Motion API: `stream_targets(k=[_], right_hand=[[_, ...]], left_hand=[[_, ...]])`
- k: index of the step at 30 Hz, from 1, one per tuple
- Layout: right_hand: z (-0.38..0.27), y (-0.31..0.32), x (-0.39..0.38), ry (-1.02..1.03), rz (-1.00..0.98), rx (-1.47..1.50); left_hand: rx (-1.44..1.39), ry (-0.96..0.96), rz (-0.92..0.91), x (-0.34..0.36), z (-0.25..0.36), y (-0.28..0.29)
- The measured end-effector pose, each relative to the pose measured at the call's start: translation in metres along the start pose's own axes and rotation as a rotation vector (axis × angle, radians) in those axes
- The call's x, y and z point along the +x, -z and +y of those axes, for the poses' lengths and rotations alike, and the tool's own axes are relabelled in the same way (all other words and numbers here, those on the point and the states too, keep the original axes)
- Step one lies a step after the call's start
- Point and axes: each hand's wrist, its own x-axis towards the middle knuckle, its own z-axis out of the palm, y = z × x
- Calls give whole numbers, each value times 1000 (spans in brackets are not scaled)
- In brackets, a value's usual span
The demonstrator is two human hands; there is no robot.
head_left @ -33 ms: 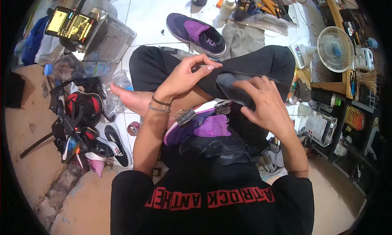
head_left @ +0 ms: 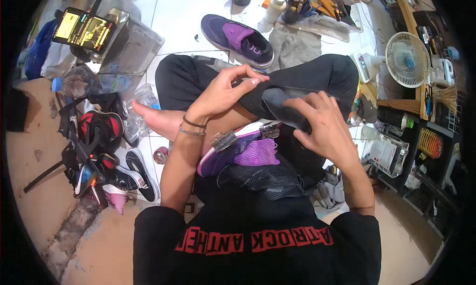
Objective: Inspecting and assembling internal components of high-heeled shoes and sneakers.
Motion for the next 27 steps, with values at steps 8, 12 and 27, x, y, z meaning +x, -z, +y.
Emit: stream_targets(k=[8,12,27], right_hand=[[2,29,8,-19,-96,143],[8,47,14,39,-55,141],[43,35,19,134,-42,-253]], left_hand=[[40,10,1,0,-3,2],[68,-3,15,0,-4,3],[179,-31,-12,-2,10,2]])
